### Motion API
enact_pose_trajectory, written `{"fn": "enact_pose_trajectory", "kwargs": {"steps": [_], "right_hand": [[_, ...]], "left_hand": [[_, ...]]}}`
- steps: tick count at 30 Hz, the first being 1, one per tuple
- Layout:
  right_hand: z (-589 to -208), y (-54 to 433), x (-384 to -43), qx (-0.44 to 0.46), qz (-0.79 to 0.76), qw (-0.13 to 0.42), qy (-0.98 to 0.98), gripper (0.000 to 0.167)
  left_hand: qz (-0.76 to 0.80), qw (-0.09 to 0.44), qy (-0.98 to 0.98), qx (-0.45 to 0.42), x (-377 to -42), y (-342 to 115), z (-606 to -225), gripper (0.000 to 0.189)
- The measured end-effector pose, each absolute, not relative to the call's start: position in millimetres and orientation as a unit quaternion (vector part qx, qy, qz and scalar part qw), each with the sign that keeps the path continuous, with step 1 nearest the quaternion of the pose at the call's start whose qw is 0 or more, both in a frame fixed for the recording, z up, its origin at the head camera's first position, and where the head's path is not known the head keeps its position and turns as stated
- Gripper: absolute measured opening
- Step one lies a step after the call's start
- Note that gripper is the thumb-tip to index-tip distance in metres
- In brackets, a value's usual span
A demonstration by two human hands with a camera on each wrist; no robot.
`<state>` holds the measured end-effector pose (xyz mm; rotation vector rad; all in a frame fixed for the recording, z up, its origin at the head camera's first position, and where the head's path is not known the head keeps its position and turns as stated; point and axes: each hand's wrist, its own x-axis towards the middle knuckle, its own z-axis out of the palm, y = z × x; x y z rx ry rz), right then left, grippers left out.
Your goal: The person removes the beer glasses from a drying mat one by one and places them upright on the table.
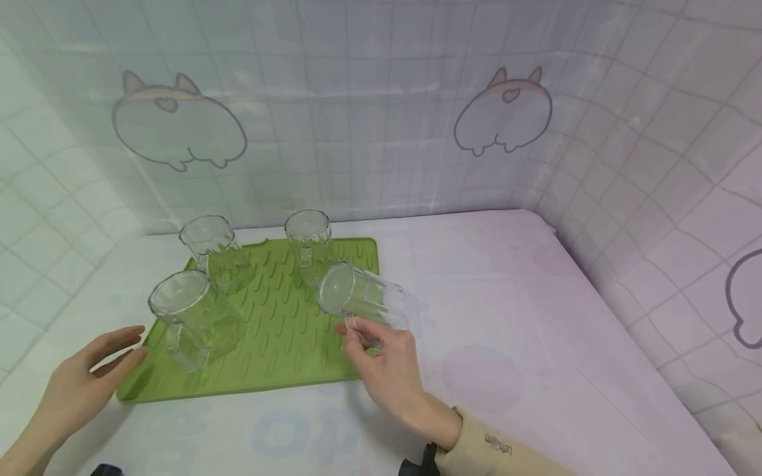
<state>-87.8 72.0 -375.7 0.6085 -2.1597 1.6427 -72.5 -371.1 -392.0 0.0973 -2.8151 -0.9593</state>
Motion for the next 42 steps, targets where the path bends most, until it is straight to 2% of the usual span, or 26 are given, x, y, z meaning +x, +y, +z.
{"fn": "enact_pose_trajectory", "kwargs": {"steps": [5, 12, 23, 27, 29, 33, 36, 42], "right_hand": [[-376, 72, -88, 0.222, 0.577, 0.180, -0.765, 0.023], [-376, 72, -89, 0.232, 0.583, 0.183, -0.757, 0.023], [-379, 69, -90, 0.249, 0.588, 0.193, -0.745, 0.023], [-379, 69, -90, 0.244, 0.586, 0.192, -0.749, 0.023], [-379, 69, -89, 0.243, 0.585, 0.190, -0.750, 0.023], [-379, 69, -89, 0.244, 0.583, 0.191, -0.751, 0.023], [-379, 70, -90, 0.246, 0.583, 0.195, -0.750, 0.024], [-378, 70, -89, 0.251, 0.583, 0.195, -0.748, 0.024]], "left_hand": [[-0.346, 0.156, -0.925, 0.018, -71, -365, -390, 0.044], [-0.402, 0.202, -0.892, 0.034, -67, -344, -376, 0.038], [-0.433, 0.236, -0.868, 0.064, -61, -309, -363, 0.049], [-0.422, 0.258, -0.865, 0.091, -57, -294, -354, 0.056], [-0.423, 0.285, -0.856, 0.089, -53, -285, -348, 0.057], [-0.440, 0.356, -0.824, 0.021, -47, -266, -339, 0.059], [-0.448, 0.381, -0.807, -0.048, -44, -254, -336, 0.059], [-0.457, 0.352, -0.806, -0.133, -46, -233, -338, 0.061]]}}
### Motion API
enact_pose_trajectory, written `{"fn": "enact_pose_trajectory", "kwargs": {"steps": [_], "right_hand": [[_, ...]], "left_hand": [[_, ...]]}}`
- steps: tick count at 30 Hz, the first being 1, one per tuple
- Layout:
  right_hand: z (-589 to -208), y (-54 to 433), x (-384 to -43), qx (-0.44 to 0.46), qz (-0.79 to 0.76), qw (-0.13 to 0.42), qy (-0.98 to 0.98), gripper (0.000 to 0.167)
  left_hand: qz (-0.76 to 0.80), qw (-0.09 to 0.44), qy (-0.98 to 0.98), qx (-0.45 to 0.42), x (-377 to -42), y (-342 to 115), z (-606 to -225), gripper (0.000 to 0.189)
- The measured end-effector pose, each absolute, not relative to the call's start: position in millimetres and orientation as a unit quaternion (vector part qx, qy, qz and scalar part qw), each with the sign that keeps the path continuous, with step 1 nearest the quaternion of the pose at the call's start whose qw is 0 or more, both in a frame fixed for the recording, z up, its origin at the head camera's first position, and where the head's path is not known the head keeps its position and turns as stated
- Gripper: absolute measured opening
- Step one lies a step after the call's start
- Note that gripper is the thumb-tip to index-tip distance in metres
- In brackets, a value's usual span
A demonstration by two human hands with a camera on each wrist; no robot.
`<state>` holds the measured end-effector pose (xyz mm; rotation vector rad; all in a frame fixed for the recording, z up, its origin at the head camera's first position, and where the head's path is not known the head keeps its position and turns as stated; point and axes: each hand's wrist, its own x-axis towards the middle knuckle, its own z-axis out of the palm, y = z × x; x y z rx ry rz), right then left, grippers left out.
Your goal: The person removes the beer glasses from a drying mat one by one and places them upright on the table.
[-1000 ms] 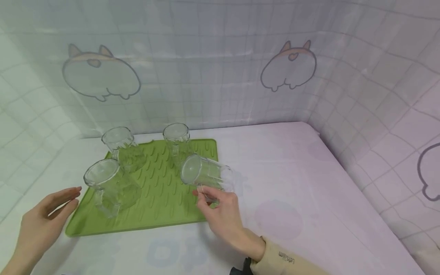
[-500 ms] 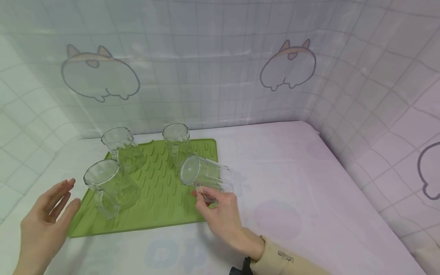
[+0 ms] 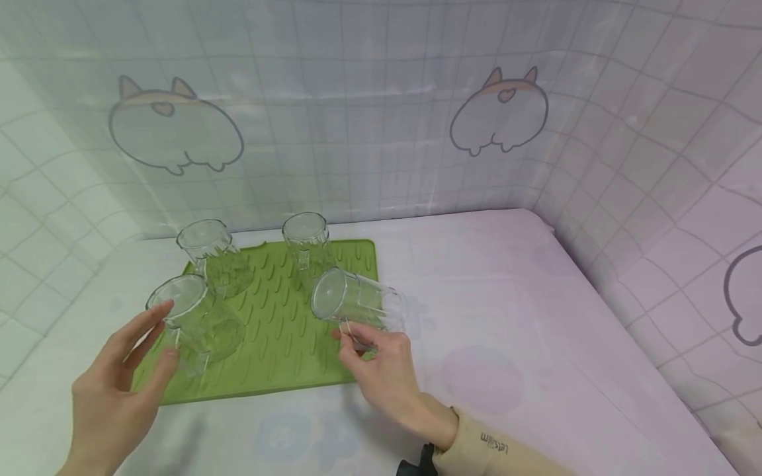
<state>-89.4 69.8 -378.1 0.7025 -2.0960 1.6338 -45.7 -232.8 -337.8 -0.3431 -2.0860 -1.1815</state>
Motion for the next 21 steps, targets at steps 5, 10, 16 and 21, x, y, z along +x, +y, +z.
{"fn": "enact_pose_trajectory", "kwargs": {"steps": [5, 10, 16, 21], "right_hand": [[-378, 70, -90, 0.250, 0.583, 0.193, -0.748, 0.024], [-377, 70, -89, 0.254, 0.578, 0.196, -0.750, 0.024], [-377, 70, -88, 0.250, 0.575, 0.198, -0.753, 0.025], [-377, 70, -88, 0.259, 0.570, 0.206, -0.752, 0.025]], "left_hand": [[-0.426, 0.312, -0.834, -0.159, -51, -214, -339, 0.069], [-0.412, 0.264, -0.860, -0.146, -53, -192, -338, 0.067], [-0.420, 0.170, -0.884, -0.113, -57, -171, -337, 0.061], [-0.458, 0.119, -0.872, -0.123, -64, -158, -338, 0.060]]}}
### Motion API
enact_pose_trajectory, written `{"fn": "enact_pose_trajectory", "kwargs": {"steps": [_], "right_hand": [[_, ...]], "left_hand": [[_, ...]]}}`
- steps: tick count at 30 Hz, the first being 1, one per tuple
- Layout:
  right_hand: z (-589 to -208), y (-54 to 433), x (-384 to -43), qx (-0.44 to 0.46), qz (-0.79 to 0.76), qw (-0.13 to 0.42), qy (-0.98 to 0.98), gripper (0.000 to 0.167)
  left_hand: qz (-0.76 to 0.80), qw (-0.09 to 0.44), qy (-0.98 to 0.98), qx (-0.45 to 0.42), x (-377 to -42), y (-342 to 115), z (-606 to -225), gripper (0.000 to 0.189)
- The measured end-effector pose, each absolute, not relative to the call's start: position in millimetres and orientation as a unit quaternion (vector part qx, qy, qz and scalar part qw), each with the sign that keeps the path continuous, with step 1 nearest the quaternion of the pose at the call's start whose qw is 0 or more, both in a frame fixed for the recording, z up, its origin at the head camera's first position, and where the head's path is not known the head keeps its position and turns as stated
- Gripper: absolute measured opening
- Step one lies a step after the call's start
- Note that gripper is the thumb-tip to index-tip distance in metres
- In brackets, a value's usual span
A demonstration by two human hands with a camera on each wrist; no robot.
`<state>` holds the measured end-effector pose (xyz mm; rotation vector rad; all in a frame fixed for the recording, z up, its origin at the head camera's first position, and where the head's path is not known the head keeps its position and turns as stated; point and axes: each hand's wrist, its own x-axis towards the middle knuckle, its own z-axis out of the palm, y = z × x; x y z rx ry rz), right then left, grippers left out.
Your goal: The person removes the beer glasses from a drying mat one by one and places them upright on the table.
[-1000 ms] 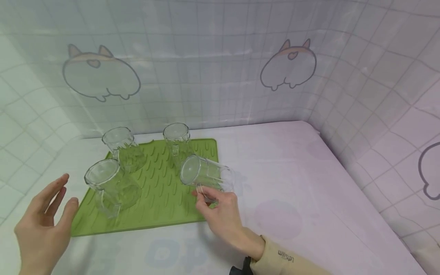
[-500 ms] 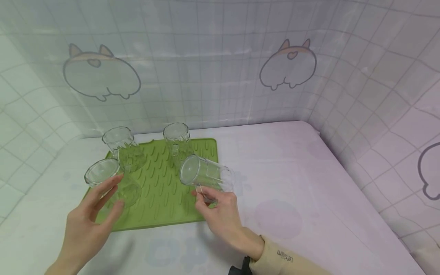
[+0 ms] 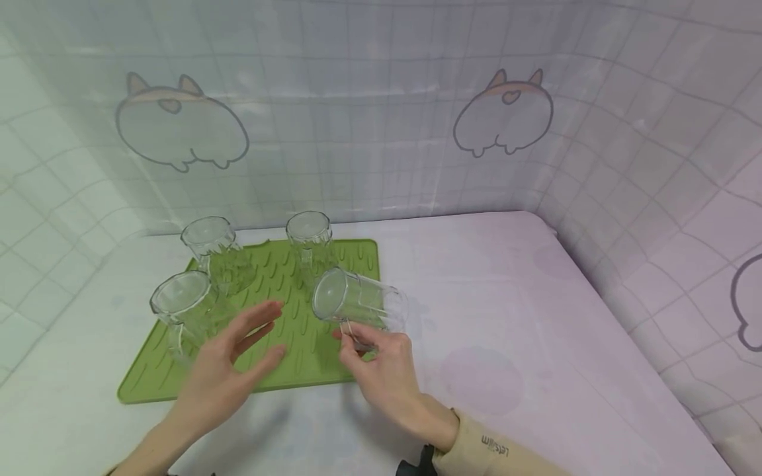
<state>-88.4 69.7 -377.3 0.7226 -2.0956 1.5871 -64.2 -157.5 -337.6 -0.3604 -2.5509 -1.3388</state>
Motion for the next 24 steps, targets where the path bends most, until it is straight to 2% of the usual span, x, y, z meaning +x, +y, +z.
{"fn": "enact_pose_trajectory", "kwargs": {"steps": [14, 24], "right_hand": [[-378, 70, -89, 0.307, 0.543, 0.228, -0.748, 0.025], [-381, 71, -88, 0.318, 0.535, 0.213, -0.753, 0.030]], "left_hand": [[-0.513, 0.022, -0.852, -0.105, -93, -129, -339, 0.074], [-0.522, 0.005, -0.850, -0.070, -105, -116, -335, 0.089]]}}
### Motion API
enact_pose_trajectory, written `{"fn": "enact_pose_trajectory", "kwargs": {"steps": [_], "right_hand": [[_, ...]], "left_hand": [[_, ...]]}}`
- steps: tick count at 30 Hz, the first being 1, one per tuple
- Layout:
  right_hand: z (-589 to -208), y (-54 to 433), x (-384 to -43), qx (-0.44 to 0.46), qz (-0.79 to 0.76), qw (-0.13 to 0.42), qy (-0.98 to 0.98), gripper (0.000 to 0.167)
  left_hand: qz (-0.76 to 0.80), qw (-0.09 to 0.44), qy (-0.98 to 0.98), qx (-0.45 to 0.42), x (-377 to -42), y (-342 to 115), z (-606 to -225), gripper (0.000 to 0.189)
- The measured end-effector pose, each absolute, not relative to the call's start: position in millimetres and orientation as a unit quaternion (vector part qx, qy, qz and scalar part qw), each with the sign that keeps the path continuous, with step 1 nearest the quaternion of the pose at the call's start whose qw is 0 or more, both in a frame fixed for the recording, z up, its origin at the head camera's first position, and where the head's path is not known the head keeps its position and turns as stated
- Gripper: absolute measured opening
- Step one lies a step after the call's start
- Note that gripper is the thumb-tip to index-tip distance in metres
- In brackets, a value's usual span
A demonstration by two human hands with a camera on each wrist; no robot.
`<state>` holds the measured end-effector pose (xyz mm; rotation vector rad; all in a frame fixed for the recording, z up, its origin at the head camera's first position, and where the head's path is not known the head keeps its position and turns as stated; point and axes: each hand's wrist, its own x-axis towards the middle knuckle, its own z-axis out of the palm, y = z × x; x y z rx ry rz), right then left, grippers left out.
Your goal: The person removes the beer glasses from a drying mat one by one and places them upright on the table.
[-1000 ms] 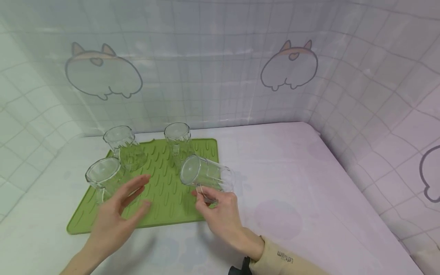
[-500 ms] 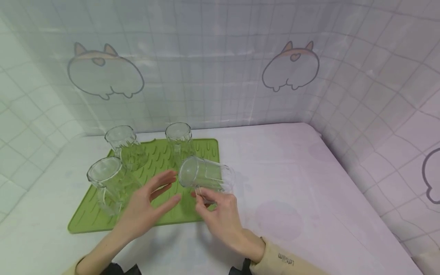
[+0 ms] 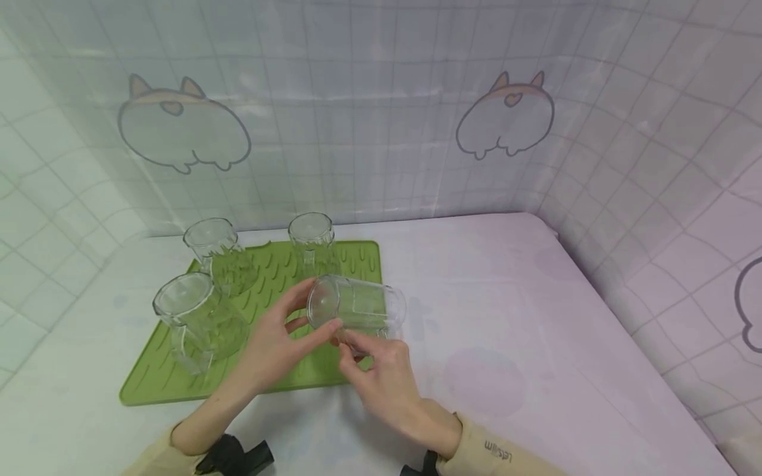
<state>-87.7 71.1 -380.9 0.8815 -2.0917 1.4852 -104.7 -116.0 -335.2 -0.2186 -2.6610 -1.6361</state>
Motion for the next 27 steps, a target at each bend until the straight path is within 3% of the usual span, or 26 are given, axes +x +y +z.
{"fn": "enact_pose_trajectory", "kwargs": {"steps": [6, 18, 27], "right_hand": [[-381.6, 71.1, -88.8, 0.352, 0.510, 0.246, -0.745, 0.030], [-381.7, 68.4, -89.4, 0.378, 0.483, 0.253, -0.748, 0.028], [-381.8, 67.6, -88.2, 0.354, 0.492, 0.211, -0.767, 0.025]], "left_hand": [[-0.523, 0.020, -0.850, -0.062, -104.8, -113.4, -334.3, 0.088], [-0.550, 0.052, -0.831, -0.068, -105.1, -117.8, -339.8, 0.078], [-0.563, 0.050, -0.821, -0.076, -108.3, -122.4, -342.9, 0.076]]}}
